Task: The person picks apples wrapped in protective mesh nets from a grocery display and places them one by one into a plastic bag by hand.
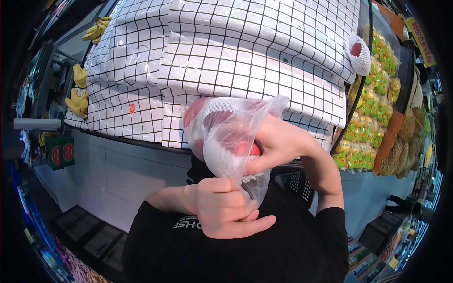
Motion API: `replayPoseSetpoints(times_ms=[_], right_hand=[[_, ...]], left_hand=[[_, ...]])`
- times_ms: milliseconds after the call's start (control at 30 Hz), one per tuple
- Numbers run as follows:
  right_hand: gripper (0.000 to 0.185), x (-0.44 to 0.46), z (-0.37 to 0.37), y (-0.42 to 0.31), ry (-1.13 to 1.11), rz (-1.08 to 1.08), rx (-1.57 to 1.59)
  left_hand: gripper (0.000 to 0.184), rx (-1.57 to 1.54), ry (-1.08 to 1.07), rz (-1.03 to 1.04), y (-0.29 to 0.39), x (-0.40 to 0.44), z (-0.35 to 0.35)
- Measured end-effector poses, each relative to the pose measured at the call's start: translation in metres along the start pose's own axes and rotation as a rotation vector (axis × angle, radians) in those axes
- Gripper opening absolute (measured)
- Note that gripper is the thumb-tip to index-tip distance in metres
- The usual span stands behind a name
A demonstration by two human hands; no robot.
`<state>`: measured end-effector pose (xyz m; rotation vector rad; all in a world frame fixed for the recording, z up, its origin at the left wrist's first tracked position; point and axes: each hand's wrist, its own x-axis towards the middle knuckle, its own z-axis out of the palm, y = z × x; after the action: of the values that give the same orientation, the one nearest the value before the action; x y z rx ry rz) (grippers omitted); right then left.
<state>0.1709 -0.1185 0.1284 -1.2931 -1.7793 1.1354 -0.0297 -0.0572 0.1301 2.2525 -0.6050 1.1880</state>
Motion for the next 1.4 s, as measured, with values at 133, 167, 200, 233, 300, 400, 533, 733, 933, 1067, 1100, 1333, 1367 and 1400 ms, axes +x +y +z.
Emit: replayPoseSetpoints(times_ms=[133,167,200,233,300,400,533,733,933,1067,1100,1333,1367,1400], right_hand=[[0.062,-0.002,0.002,-0.028,0.101,0.088,-0.465],[0.062,-0.003,0.004,-0.030,0.104,0.092,-0.462],[0.065,-0.004,0.006,-0.031,0.133,0.019,-0.559],[0.067,-0.004,0.009,-0.033,0.161,-0.054,-0.655],[0.069,-0.004,0.016,-0.037,0.125,0.022,-0.626],[0.063,-0.005,0.033,-0.034,0.309,-0.040,-0.829],[0.060,-0.005,0.048,-0.027,0.462,-0.045,-0.927],[0.100,-0.013,0.024,-0.007,0.171,-0.156,-0.351],[0.108,-0.037,0.004,0.026,0.275,-0.069,-0.351],[0.094,-0.046,0.004,0.018,0.292,0.003,-0.642],[0.091,-0.051,0.003,0.017,0.251,0.056,-0.695],[0.032,-0.098,-0.009,0.018,0.534,-0.049,-0.719],[0.032,-0.104,-0.011,0.022,0.535,-0.046,-0.717],[0.027,-0.110,-0.014,0.028,0.604,-0.039,-0.784]], left_hand=[[0.039,-0.001,0.110,0.007,-0.001,0.000,0.003],[0.039,-0.006,0.108,0.006,-0.001,0.000,0.003],[0.038,-0.013,0.099,0.014,-0.002,0.000,0.004],[0.038,-0.020,0.090,0.022,-0.002,0.001,0.004],[0.033,-0.028,0.094,0.020,-0.001,0.003,0.002],[0.028,-0.043,0.106,0.024,-0.002,0.006,0.003],[0.027,-0.075,0.101,0.040,-0.005,0.010,0.005],[0.030,-0.195,0.089,0.005,-0.015,0.005,0.014],[0.033,-0.109,-0.037,-0.172,-0.020,0.000,0.009],[0.038,-0.067,-0.127,-0.294,-0.021,-0.001,0.012],[0.038,-0.037,-0.151,-0.332,-0.022,-0.003,0.014],[0.034,-0.030,-0.167,-0.420,-0.021,0.004,0.010],[0.034,-0.033,-0.168,-0.421,-0.020,0.005,0.010],[0.032,-0.032,-0.163,-0.428,-0.019,0.005,0.010]])
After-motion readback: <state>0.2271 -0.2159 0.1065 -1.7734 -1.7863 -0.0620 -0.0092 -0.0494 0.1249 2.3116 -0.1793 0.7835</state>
